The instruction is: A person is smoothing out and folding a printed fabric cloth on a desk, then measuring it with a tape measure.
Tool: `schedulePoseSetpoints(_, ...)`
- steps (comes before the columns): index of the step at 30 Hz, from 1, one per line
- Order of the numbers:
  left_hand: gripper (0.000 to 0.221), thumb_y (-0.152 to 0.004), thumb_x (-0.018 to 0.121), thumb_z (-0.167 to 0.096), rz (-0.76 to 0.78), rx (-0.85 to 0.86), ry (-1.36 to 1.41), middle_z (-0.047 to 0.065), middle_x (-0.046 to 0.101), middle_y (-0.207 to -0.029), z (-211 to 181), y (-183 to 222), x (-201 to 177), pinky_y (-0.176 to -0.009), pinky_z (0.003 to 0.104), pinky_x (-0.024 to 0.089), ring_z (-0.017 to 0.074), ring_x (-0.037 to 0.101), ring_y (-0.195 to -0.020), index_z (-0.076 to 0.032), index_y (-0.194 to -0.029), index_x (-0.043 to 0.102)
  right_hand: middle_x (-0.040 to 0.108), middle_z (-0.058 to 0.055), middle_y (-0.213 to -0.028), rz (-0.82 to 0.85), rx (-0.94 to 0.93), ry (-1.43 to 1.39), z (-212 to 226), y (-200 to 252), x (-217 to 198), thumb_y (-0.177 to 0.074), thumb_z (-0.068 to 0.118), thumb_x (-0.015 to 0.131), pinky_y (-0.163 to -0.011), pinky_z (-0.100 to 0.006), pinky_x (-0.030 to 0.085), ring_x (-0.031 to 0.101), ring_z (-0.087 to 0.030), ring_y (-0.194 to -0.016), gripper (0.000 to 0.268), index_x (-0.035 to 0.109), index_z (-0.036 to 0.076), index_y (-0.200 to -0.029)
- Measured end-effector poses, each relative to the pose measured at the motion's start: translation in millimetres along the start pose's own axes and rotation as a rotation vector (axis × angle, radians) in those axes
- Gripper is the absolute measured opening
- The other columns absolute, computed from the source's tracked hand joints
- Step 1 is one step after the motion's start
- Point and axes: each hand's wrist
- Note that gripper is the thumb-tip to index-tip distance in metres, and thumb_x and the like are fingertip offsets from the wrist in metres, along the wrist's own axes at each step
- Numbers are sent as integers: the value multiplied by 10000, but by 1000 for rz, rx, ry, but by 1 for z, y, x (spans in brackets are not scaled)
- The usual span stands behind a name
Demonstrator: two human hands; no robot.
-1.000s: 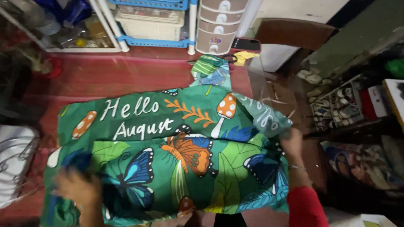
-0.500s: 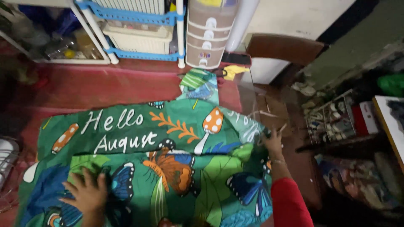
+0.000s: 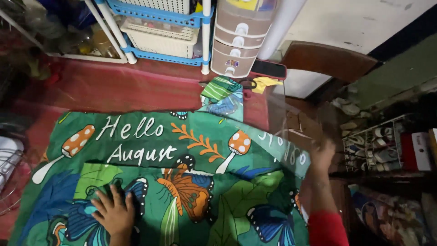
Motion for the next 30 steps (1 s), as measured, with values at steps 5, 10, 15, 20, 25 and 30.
schedulePoseSetpoints(5,768,-1004,443,-567,-100,25,-162,255,461,-1681,-6,13,0,-1010,782,425,531,452,-1494,-114,-1622,503,689,-86,-1135,452,-487,-84,-10,89,18,-891,296,729,-903,-370,545,684,-236,-1042,342,770,176,-1209)
schedulePoseSetpoints(10,863,-1021,294,-630,55,-64,-20,326,295,-1676,-6,15,5,-1105,773,277,566,267,-1519,-21,-1630,349,583,-61,-869,713,-581,297,-40,102,48,-890,303,728,-738,-434,461,591,-272,-820,237,556,177,-786)
schedulePoseSetpoints(15,856,-981,263,-692,205,-233,27,264,211,-1703,-3,13,-9,-1141,740,196,487,188,-1556,-169,-1659,271,771,-75,-1055,546,10,153,-38,80,12,-890,298,705,-855,-387,514,703,-248,-990,262,739,154,-1106)
schedulePoseSetpoints(20,892,-1016,224,-691,161,-331,60,314,199,-1689,-9,7,-11,-1136,771,152,531,147,-1543,-66,-1650,282,709,-171,-1298,306,70,332,-37,70,11,-911,350,652,-986,-489,505,659,-400,-1187,473,673,106,-1315)
schedulePoseSetpoints(25,850,-890,192,-811,483,-79,55,20,-3,-1750,-10,2,-16,-1151,758,9,424,-48,-1581,-412,-1635,102,587,-160,-1337,271,-223,608,-6,76,31,-891,482,631,-985,-667,450,525,-455,-1267,531,604,191,-1334)
schedulePoseSetpoints(30,795,-964,239,-722,337,-335,66,144,119,-1741,-18,-9,-3,-1097,830,80,496,33,-1566,-307,-1642,253,649,-81,-1137,163,-625,205,97,42,95,-882,320,683,-781,-464,441,636,-281,-799,341,721,253,-1215)
Point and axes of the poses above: each hand's wrist, its own y-axis away from the middle knuckle, its own x-axis out of the palm, z = x × y
